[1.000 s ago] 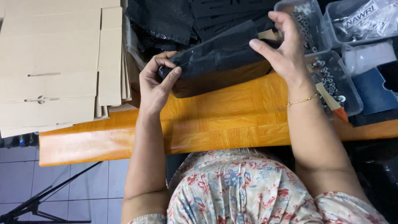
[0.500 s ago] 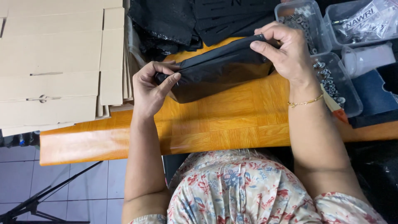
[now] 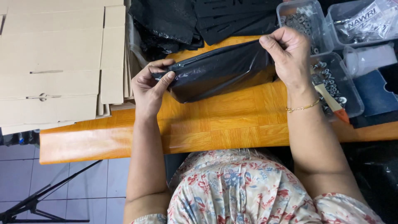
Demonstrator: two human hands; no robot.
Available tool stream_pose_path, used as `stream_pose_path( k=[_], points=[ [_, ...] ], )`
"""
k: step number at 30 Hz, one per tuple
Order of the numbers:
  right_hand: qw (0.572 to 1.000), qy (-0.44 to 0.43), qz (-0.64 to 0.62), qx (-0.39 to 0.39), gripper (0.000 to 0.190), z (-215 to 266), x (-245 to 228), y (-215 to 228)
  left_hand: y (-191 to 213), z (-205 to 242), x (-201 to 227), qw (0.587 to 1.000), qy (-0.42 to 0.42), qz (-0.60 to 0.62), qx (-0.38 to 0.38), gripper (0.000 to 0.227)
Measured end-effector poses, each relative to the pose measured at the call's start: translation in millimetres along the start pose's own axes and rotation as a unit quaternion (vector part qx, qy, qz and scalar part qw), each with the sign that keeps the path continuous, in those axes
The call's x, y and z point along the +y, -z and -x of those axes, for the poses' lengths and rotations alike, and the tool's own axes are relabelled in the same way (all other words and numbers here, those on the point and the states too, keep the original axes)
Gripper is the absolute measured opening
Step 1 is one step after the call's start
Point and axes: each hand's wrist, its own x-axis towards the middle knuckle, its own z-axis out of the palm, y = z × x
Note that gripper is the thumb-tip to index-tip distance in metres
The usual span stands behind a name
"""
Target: The person places a black plastic-wrapped item into a small cardboard box and seals it. They then take a flat cardboard sheet, brush its surface with a small brush, and fold the sheet into a box shape.
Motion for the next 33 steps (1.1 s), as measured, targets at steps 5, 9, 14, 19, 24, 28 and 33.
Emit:
stream_pose_path(
  k=[5, 9, 14, 19, 24, 28, 33],
  points=[
    [0.999, 0.035, -0.002, 0.018, 0.023, 7.9, -6.6, 1.8, -10.2, 1.0, 4.2, 0.998, -0.041, 0.01, 0.046, 0.011],
    [0.999, 0.027, 0.019, 0.02, 0.025, 11.1, -22.8, 5.6, -20.4, 4.0, 6.6, 0.997, -0.024, -0.009, 0.075, 0.008],
    [0.989, 0.015, 0.037, -0.142, 0.067, 8.1, -59.0, 15.3, -28.0, 8.3, 0.9, 0.992, -0.053, -0.028, 0.108, 0.011],
    [0.992, 0.048, 0.04, -0.111, 0.008, 7.9, -37.2, 8.9, -34.4, 10.1, -1.2, 0.989, -0.054, -0.026, 0.132, 0.011],
    [0.996, 0.017, 0.064, -0.065, 0.009, 9.5, -22.7, 5.2, -40.1, 6.7, -8.8, 0.98, -0.058, -0.018, 0.187, 0.016],
    [0.996, -0.011, 0.079, -0.033, 0.02, 11.0, -16.5, 2.9, -42.3, 5.1, -14.4, 0.97, -0.029, -0.035, 0.24, 0.016],
    [0.993, 0.02, 0.108, -0.033, 0.016, 10.2, -19.6, 2.7, -31.0, -0.6, -16.4, 0.967, -0.007, -0.091, 0.237, 0.022]
  ],
)
